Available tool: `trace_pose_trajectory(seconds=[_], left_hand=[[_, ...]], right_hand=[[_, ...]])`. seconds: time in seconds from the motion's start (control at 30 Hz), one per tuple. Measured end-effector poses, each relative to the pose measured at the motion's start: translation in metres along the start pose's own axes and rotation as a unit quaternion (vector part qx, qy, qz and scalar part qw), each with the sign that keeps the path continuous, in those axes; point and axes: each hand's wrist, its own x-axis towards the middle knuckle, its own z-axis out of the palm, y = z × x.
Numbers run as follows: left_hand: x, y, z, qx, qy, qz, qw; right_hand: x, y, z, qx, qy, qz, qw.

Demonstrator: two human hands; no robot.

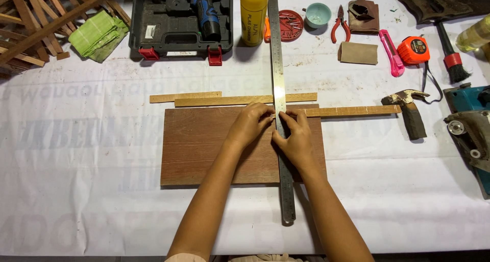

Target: The recorder uses a ruler and pencil to measure and mark wood strips on a workbench.

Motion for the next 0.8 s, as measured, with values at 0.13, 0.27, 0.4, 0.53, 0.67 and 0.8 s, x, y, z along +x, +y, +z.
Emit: trace_pose_trajectory(seconds=[0.13,0.27,0.4,0.53,0.67,0.8], left_hand=[[0.002,-0.008,0.011,-0.001,0.006,0.031,1.000],[0.005,-0.002,0.012,0.025,-0.016,-0.017,0.999],[0.006,0.002,0.011,0.033,-0.033,-0.032,0.998],[0.008,0.007,0.007,0.032,-0.039,-0.042,0.998],[0.010,0.012,0.006,0.022,-0.052,-0.071,0.996],[0.012,0.009,0.011,0.019,-0.042,-0.087,0.995]], right_hand=[[-0.003,0.009,0.002,0.005,0.005,-0.021,1.000],[-0.006,0.016,0.007,-0.005,0.001,-0.036,0.999],[-0.007,0.015,0.006,-0.003,-0.002,-0.048,0.999],[-0.007,0.017,0.009,-0.012,-0.013,-0.035,0.999],[-0.008,0.019,0.012,-0.022,-0.008,-0.035,0.999],[-0.009,0.010,0.007,-0.020,-0.005,-0.039,0.999]])
